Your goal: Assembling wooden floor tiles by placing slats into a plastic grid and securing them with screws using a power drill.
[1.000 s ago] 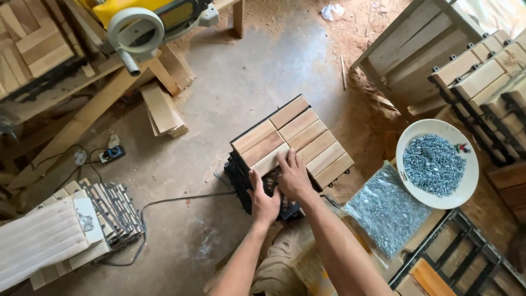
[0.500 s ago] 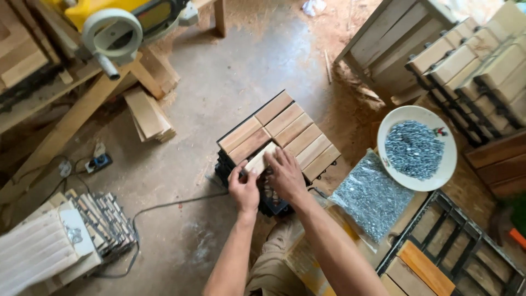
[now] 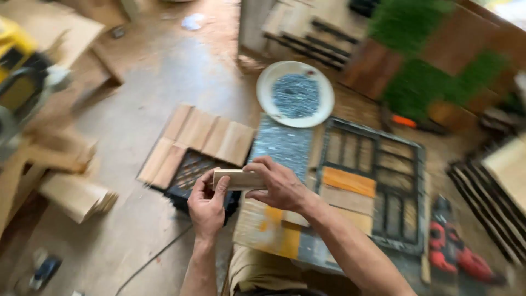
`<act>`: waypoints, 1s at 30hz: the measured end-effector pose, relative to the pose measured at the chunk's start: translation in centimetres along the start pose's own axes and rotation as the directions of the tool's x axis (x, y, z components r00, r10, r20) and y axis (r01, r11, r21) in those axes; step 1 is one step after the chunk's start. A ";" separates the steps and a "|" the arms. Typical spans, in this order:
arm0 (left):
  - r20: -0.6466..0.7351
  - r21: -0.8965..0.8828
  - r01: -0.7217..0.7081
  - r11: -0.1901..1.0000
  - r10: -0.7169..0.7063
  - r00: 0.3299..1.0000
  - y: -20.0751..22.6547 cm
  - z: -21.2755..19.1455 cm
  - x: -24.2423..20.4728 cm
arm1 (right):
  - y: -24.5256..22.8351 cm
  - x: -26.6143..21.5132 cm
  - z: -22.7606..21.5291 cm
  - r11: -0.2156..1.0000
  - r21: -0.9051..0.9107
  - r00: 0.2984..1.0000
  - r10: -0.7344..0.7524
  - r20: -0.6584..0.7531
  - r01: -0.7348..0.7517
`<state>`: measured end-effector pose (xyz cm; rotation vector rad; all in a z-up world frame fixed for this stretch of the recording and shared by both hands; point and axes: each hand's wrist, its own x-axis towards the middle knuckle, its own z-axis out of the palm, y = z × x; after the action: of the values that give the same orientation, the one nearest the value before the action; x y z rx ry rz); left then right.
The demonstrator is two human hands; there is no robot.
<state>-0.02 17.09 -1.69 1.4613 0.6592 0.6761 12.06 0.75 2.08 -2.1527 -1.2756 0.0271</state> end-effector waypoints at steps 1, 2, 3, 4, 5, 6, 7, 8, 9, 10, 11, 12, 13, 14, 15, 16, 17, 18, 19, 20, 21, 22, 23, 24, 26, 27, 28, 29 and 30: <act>0.063 -0.004 0.002 1.000 -0.002 0.998 0.7 1.6 -0.9 | 0.2 -1.8 -1.6 0.999 -0.021 0.998 0.050 -0.031 -0.051; 0.116 0.008 0.014 1.000 -0.015 0.993 1.4 3.2 -1.8 | 0.3 -3.6 -3.2 0.998 -0.030 0.993 0.045 -0.105 -0.048; 0.164 0.023 0.024 0.999 -0.027 0.986 2.1 4.7 -2.7 | 0.4 -5.3 -4.7 0.998 -0.041 0.984 0.033 -0.176 -0.041; 0.221 0.021 0.023 1.000 -0.027 0.975 1.9 6.6 -3.7 | 0.7 -7.5 -6.3 0.994 -0.059 0.976 0.075 -0.206 -0.089; 0.313 0.036 -0.017 0.999 0.005 0.950 1.7 8.2 -4.8 | 0.9 -9.6 -7.7 0.986 -0.085 0.962 0.115 -0.249 -0.140; 0.402 0.045 -0.058 0.997 0.036 0.915 1.4 9.6 -6.0 | 0.9 -11.6 -8.9 0.975 -0.109 0.944 0.154 -0.291 -0.192; 0.441 0.043 -0.057 0.997 0.032 0.897 2.3 11.3 -6.8 | 1.4 -13.9 -9.5 0.967 -0.115 0.932 0.184 -0.312 -0.229; 0.524 0.019 -0.155 0.988 0.122 0.843 3.1 12.9 -7.7 | 1.7 -16.2 -10.0 0.934 -0.095 0.869 0.278 -0.409 -0.344; 0.588 -0.016 -0.251 0.968 0.212 0.781 4.0 14.4 -8.5 | 2.1 -18.2 -10.4 0.897 -0.063 0.794 0.353 -0.495 -0.438; 0.609 -0.022 -0.251 0.968 0.212 0.764 3.9 16.1 -9.2 | 2.2 -20.3 -10.4 0.886 -0.062 0.778 0.367 -0.510 -0.459; 0.674 -0.041 -0.378 0.925 0.305 0.673 3.8 17.6 -9.6 | 2.5 -22.1 -10.4 0.819 -0.052 0.668 0.427 -0.609 -0.571; 0.730 -0.073 -0.496 0.865 0.385 0.565 3.7 19.1 -10.0 | 2.8 -23.7 -10.3 0.740 -0.026 0.542 0.468 -0.698 -0.672; 0.735 -0.077 -0.496 0.865 0.385 0.558 3.1 20.5 -10.3 | 3.4 -24.5 -9.9 0.735 -0.024 0.535 0.470 -0.702 -0.678; 0.782 -0.069 -0.569 0.819 0.399 0.479 2.5 21.9 -10.6 | 4.0 -25.2 -9.4 0.709 -0.063 0.507 0.436 -0.744 -0.702; 0.822 -0.072 -0.636 0.768 0.407 0.398 1.8 23.6 -11.0 | 4.8 -26.0 -9.1 0.678 -0.106 0.482 0.396 -0.782 -0.728; 0.824 -0.082 -0.633 0.770 0.409 0.392 0.4 25.4 -11.3 | 5.2 -26.7 -8.3 0.671 -0.109 0.477 0.395 -0.785 -0.734; 0.856 -0.025 -0.707 0.707 0.380 0.349 -0.9 26.7 -11.5 | 5.5 -27.0 -7.4 0.647 -0.166 0.519 0.404 -0.753 -0.744; 0.887 0.025 -0.773 0.634 0.343 0.310 -2.2 28.0 -11.6 | 5.9 -27.3 -6.4 0.623 -0.224 0.559 0.414 -0.718 -0.749; 0.887 0.031 -0.775 0.631 0.340 0.312 -2.9 28.7 -11.4 | 5.0 -27.3 -6.7 0.627 -0.219 0.559 0.416 -0.717 -0.748; 0.902 0.057 -0.797 0.601 0.312 0.300 -3.5 29.6 -11.2 | 4.2 -27.2 -7.0 0.619 -0.202 0.578 0.499 -0.646 -0.759; 0.917 0.078 -0.816 0.572 0.280 0.284 -4.2 30.3 -11.3 | 3.2 -27.3 -7.3 0.603 -0.186 0.586 0.579 -0.567 -0.775; 0.919 0.079 -0.816 0.572 0.274 0.282 -4.3 30.2 -11.3 | 2.2 -28.1 -8.0 0.601 -0.181 0.583 0.584 -0.566 -0.778; 0.927 0.083 -0.795 0.601 0.246 0.283 -4.3 30.3 -11.1 | 1.6 -28.6 -9.0 0.658 -0.134 0.632 0.616 -0.470 -0.741; 0.934 0.087 -0.772 0.629 0.218 0.283 -4.3 30.5 -10.8 | 1.0 -29.0 -10.0 0.707 -0.081 0.680 0.633 -0.370 -0.703; 0.935 0.076 -0.795 0.602 0.234 0.267 -4.1 30.3 -10.6 | 1.5 -29.6 -10.3 0.731 -0.082 0.692 0.595 -0.410 -0.677; 0.935 0.064 -0.814 0.578 0.251 0.252 -4.1 30.1 -10.7 | 1.7 -30.1 -10.5 0.752 -0.090 0.701 0.556 -0.447 -0.653; 0.936 0.068 -0.812 0.580 0.244 0.253 -3.9 29.9 -10.8 | 2.2 -30.6 -10.1 0.751 -0.086 0.700 0.561 -0.442 -0.655; 0.935 0.076 -0.827 0.556 0.248 0.253 -3.7 30.0 -10.9 | 2.9 -31.0 -9.9 0.735 -0.096 0.691 0.574 -0.439 -0.672; 0.934 0.085 -0.843 0.532 0.252 0.253 -3.5 30.1 -11.0 | 3.5 -31.4 -9.6 0.718 -0.107 0.682 0.588 -0.436 -0.687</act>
<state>15.52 -10.93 -5.05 2.4326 -0.6615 0.1600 1.20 -30.33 -1.06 -2.5792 -0.2547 -0.2660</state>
